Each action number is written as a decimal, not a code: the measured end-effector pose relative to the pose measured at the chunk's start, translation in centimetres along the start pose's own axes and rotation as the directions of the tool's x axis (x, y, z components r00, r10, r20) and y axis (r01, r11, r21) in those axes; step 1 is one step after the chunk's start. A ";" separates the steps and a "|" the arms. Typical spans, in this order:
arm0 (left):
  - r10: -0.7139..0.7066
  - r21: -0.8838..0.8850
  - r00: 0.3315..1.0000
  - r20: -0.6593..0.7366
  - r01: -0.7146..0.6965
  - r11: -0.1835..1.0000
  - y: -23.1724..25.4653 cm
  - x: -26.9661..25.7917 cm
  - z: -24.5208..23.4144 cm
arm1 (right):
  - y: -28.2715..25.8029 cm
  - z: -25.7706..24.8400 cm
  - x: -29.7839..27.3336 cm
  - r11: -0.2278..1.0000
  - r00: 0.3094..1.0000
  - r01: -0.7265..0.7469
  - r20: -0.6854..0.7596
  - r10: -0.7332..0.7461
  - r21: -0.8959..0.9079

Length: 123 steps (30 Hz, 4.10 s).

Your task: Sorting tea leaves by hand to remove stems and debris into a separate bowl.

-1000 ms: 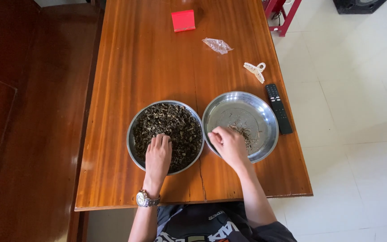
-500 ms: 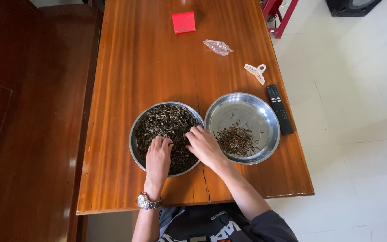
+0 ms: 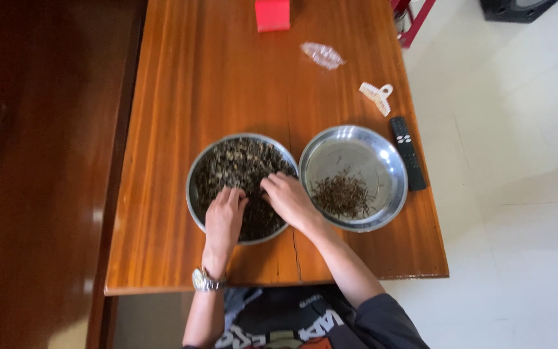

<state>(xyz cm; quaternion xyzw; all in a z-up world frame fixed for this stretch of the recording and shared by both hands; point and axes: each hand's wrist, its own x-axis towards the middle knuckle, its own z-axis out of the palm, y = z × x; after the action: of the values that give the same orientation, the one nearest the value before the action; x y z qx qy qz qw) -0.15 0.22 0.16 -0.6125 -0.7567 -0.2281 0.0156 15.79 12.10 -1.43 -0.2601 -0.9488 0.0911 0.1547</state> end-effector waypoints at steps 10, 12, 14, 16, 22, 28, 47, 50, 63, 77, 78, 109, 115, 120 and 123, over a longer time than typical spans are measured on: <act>-0.029 -0.097 1.000 -0.002 0.028 0.995 0.5 0.0 -3.8 | -0.7 -4.8 -0.4 0.973 0.990 -0.105 -0.070 0.121 0.206; -0.031 -0.106 0.999 0.022 0.033 0.994 0.2 -0.1 -3.2 | -0.5 -5.8 -0.8 0.964 0.990 -0.096 -0.075 0.118 0.249; 0.006 -0.087 0.998 -0.058 -0.011 0.996 -0.4 -0.1 -1.6 | 0.2 -5.9 -1.5 0.966 0.985 -0.085 -0.128 0.119 0.244; 0.016 -0.101 0.998 -0.069 -0.023 0.995 -0.2 0.0 -1.2 | 0.2 -6.4 -2.0 0.962 0.982 -0.085 -0.140 0.124 0.260; 0.082 -0.099 0.995 -0.061 -0.088 0.991 1.3 1.2 -1.7 | 0.6 -6.6 -3.7 0.955 0.967 -0.114 -0.191 0.170 0.273; 0.149 0.035 0.988 -0.042 -0.148 0.988 2.9 1.8 -2.0 | 1.6 -4.6 -5.1 0.960 0.924 -0.197 -0.290 0.249 0.197; 0.089 0.186 0.988 0.128 -0.112 0.976 3.3 0.5 0.2 | 0.1 -9.2 -5.0 0.900 0.948 -0.073 -0.250 0.196 0.430; 0.107 0.192 0.989 0.105 -0.126 0.973 2.9 0.3 0.8 | -0.4 -9.6 -5.2 0.895 0.951 -0.063 -0.245 0.188 0.442; 0.169 0.094 0.985 -0.022 -0.166 0.982 2.5 -0.1 0.5 | -2.2 -9.4 -8.4 0.935 0.932 -0.065 -0.313 0.182 0.350; 0.133 -0.136 0.987 -0.095 -0.145 0.980 2.2 -0.5 -0.9 | -3.9 -8.3 -4.4 0.949 0.973 -0.068 -0.192 0.132 0.308; 0.127 -0.139 0.987 -0.096 -0.139 0.981 2.6 -0.4 -1.4 | -4.1 -8.4 -4.0 0.950 0.974 -0.066 -0.186 0.128 0.307; 0.014 0.050 0.967 0.256 -0.027 0.998 1.9 -0.9 -5.2 | 5.6 -12.6 -10.4 0.756 0.684 -0.627 -0.331 0.650 0.189; 0.013 0.055 0.982 0.188 -0.023 0.998 0.2 -0.8 -3.2 | 7.8 -11.6 -12.3 0.809 0.708 -0.580 -0.432 0.558 0.096; -0.011 -0.134 0.993 0.116 0.027 0.991 -0.3 -0.2 -4.0 | 7.3 -11.3 -11.8 0.874 0.745 -0.473 -0.479 0.464 0.110; -0.039 -0.237 0.989 0.139 0.072 0.969 0.5 0.5 -6.0 | 5.1 -11.5 -9.9 0.907 0.792 -0.349 -0.445 0.419 0.235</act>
<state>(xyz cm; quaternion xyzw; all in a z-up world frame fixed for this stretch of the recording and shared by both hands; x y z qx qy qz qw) -1.31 -1.39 5.86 -0.6023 -0.7396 -0.2771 -0.1160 30.23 12.33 5.60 -0.4504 -0.7974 0.1189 0.3836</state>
